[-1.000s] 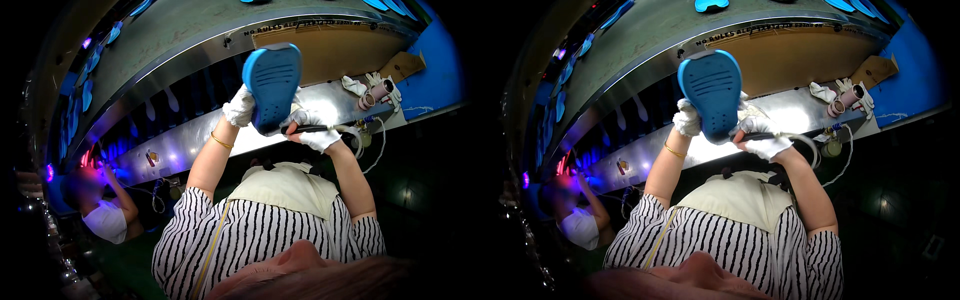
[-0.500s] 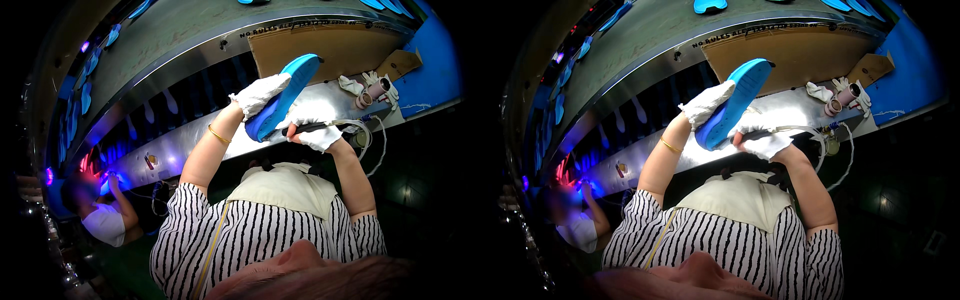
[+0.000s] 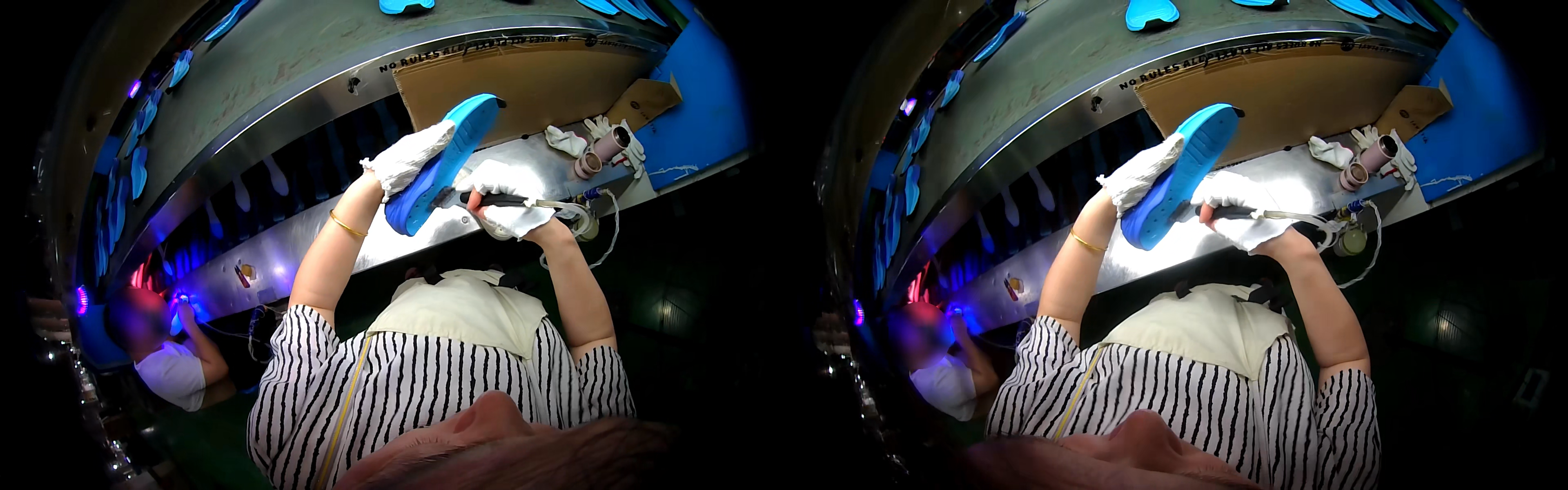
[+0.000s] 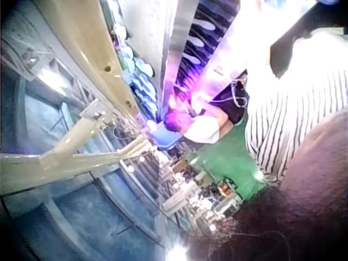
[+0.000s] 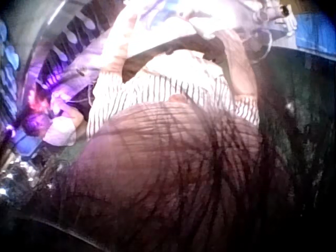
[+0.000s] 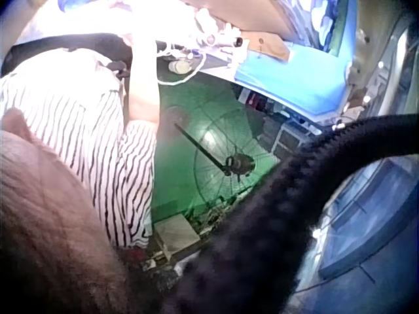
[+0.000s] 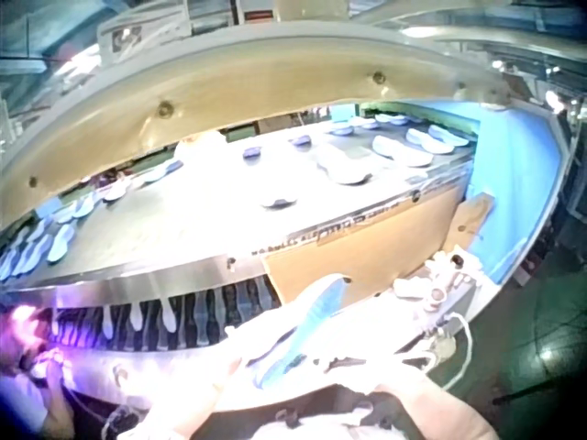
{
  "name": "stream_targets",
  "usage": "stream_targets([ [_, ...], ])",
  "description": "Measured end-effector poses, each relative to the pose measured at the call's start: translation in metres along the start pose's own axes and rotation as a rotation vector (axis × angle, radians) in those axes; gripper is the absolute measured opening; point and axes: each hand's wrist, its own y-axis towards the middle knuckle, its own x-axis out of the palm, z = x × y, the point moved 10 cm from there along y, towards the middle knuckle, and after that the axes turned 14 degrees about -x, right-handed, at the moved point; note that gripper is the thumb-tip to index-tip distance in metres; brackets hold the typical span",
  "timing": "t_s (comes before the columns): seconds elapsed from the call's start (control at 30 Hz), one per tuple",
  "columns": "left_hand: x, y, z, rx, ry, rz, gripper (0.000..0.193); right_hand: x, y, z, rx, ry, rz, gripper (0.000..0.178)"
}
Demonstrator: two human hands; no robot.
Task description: The person applies a substance to the interior of blue shoe soles using a brush tool, picking them from a conveyor belt and placing them on a cardboard mat to work.
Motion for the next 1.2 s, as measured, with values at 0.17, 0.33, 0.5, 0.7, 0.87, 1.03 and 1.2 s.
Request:
stream_targets([
  [0.17,-0.013,-0.028,0.030,0.337,-0.232,-0.126,0.062,-0.024,-0.001,-0.017,-0.183,-0.085,0.062,0.012],
  [0.33,-0.032,-0.024,0.016,0.245,-0.802,-0.311,0.089,-0.047,-0.013,-0.008,-0.028,0.123,0.392,0.016],
  [0.5,-0.004,0.012,-0.064,0.087,-0.780,-0.444,0.067,-0.045,-0.025,0.006,-0.019,-0.116,0.440,0.020],
  [0.7,0.073,-0.009,-0.050,0.165,-0.912,-0.598,0.064,-0.059,-0.014,-0.028,-0.231,-0.477,0.573,0.019],
  [0.87,0.061,0.014,-0.066,0.197,-0.983,-0.365,0.071,-0.020,-0.011,-0.043,-0.305,-0.263,0.394,0.017],
  [1.03,0.056,0.007,-0.050,0.237,-0.889,-0.240,0.075,-0.028,-0.017,-0.026,-0.289,-0.294,0.424,0.022],
  [1.2,0.050,0.012,-0.046,0.294,-0.978,-0.443,0.083,-0.001,-0.018,-0.039,-0.251,-0.305,0.266,0.023],
])
